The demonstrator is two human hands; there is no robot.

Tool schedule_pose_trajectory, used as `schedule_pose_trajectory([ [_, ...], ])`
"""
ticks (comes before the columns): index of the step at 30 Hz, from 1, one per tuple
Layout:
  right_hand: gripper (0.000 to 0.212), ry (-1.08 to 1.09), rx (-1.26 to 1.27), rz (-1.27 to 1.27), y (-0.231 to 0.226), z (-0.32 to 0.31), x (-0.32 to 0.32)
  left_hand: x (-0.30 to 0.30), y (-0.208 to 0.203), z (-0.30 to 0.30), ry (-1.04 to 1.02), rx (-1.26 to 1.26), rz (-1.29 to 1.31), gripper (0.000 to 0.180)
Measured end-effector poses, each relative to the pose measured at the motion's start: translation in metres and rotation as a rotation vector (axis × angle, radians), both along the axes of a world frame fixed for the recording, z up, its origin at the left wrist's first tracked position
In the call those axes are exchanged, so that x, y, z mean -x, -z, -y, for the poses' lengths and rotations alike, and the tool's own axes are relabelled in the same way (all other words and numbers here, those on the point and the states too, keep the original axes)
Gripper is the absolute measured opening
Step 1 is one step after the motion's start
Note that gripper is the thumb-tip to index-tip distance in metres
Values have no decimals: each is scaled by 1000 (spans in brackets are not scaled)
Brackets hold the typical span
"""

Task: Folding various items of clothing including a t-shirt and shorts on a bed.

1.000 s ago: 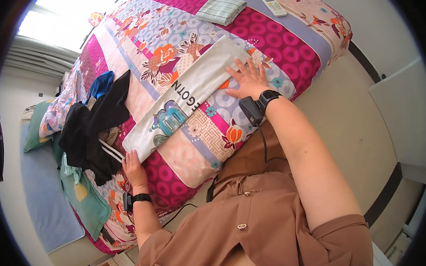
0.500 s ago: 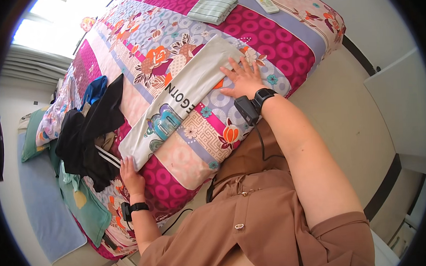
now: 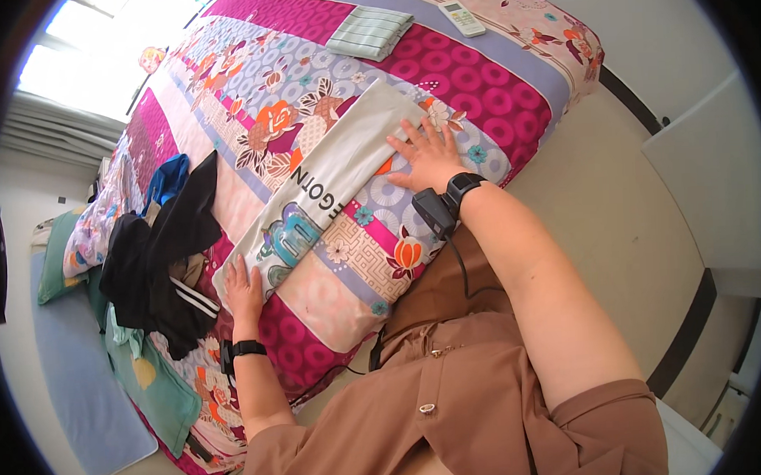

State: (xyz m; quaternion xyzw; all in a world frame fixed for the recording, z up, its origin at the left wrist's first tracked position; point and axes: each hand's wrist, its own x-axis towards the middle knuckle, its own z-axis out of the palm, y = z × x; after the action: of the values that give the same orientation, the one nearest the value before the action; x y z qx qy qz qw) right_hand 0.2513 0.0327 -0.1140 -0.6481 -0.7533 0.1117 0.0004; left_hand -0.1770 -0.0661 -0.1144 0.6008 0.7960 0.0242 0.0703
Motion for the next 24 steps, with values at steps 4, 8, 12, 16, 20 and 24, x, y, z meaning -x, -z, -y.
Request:
schedule_pose_trajectory([
  [4,70,-2,-42,-64,-8,-1,1,-18,-8,-6,79,-132,-105,57],
  [8,70,-27,-173,-99,-12,-21,12,-31,-3,-21,25,-77,-32,57],
  [12,69,-51,-180,-83,-10,-53,23,-36,4,-31,-1,-33,-90,60],
  [16,69,-51,-170,-10,-5,-86,24,-40,9,-31,-50,7,-98,65],
  [20,73,-28,-59,1,5,-95,23,-42,13,-34,-73,17,-129,67],
  [24,74,-11,-59,-4,10,-97,23,-44,16,-36,-86,23,-173,69],
])
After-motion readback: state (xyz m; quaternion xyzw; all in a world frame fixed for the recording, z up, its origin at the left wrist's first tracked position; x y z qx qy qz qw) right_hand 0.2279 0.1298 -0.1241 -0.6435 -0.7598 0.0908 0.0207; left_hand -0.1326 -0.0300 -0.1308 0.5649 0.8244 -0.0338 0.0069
